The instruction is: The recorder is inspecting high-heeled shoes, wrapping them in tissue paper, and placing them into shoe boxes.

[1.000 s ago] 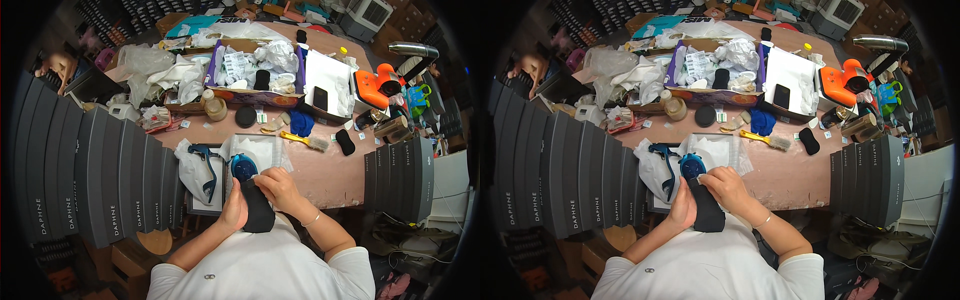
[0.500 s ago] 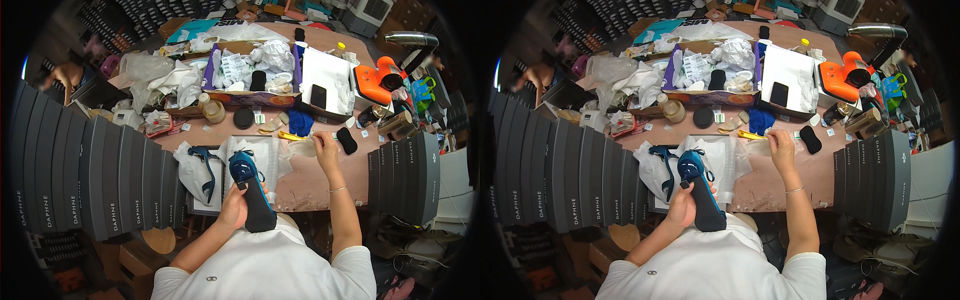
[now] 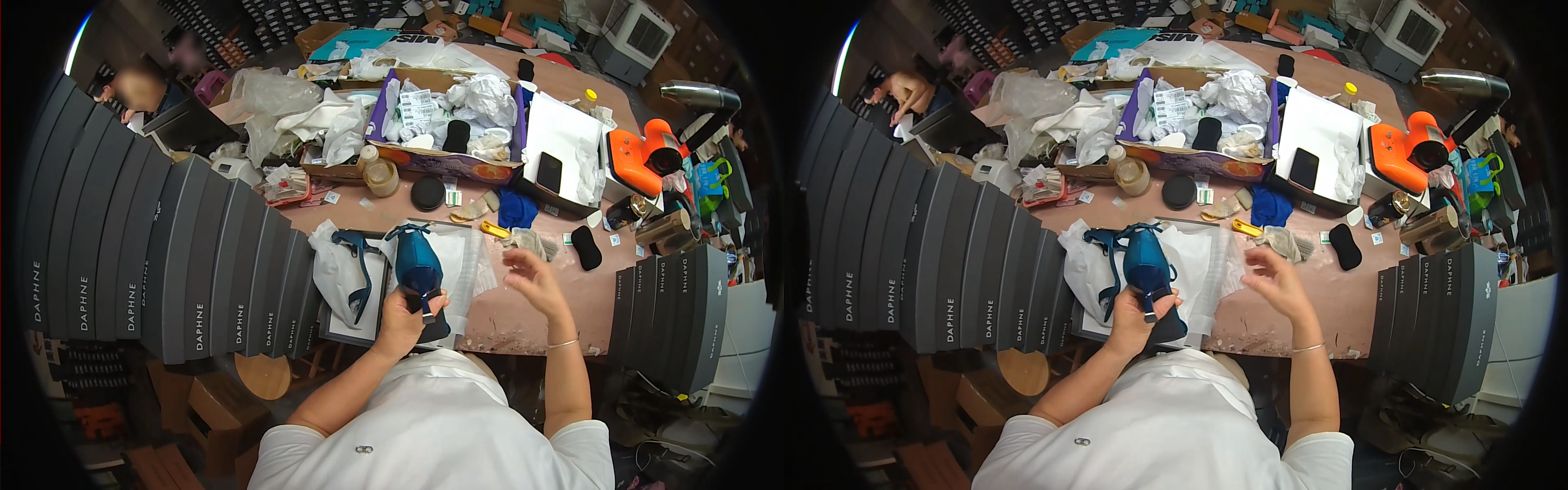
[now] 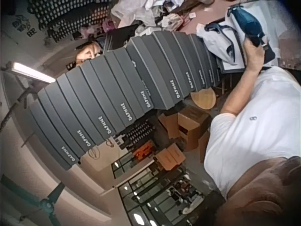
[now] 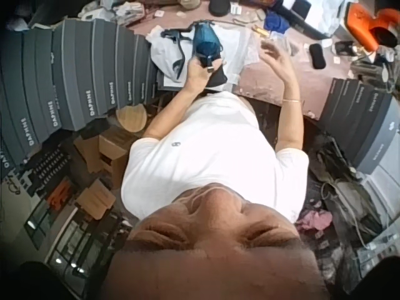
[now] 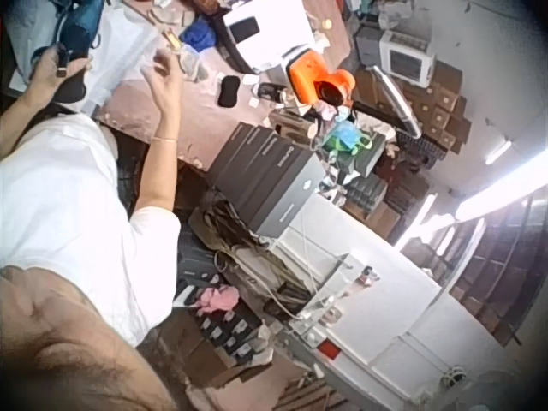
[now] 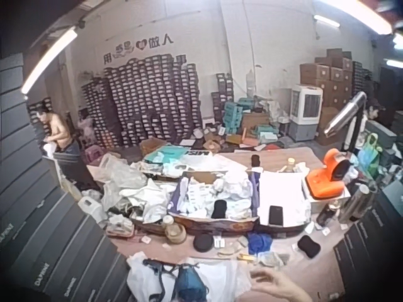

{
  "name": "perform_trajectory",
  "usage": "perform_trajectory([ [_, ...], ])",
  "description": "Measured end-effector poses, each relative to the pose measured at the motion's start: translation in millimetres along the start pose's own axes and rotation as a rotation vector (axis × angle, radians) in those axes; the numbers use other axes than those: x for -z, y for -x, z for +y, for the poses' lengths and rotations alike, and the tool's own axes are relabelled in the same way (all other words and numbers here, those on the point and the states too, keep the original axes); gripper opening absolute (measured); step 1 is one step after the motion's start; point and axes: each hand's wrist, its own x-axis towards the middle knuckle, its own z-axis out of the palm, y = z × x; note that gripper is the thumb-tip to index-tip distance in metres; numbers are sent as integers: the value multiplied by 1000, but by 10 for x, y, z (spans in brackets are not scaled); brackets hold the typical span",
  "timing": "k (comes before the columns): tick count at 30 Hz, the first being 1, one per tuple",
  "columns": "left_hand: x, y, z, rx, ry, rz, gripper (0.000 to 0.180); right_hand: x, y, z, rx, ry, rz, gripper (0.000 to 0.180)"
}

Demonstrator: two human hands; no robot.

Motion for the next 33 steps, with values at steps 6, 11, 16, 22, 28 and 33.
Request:
perform_trajectory([
  [6,143,-147,78,-540,-604,-233,34,-1262,367,-30,-83,-74,-12,50],
  [11,1674,-773,-554,-55,-693,166,48,-1372,539,-121,-214,-445,159,34],
  [16,2494,-1331,-1704,258,-841,133,76,-1662,488,-150,-325,-630,212,28],
  [22,2268,-1118,-1055,184,-549,65,33,-1985,565,-170,-297,-847,260,44],
  [28,1646,-304,332,401,194,-368,42,-1951,523,-24,-332,-1025,60,52],
  [33,1357,-161,94,502,297,-507,51,-1820,552,-63,-360,-1044,-46,53],
])
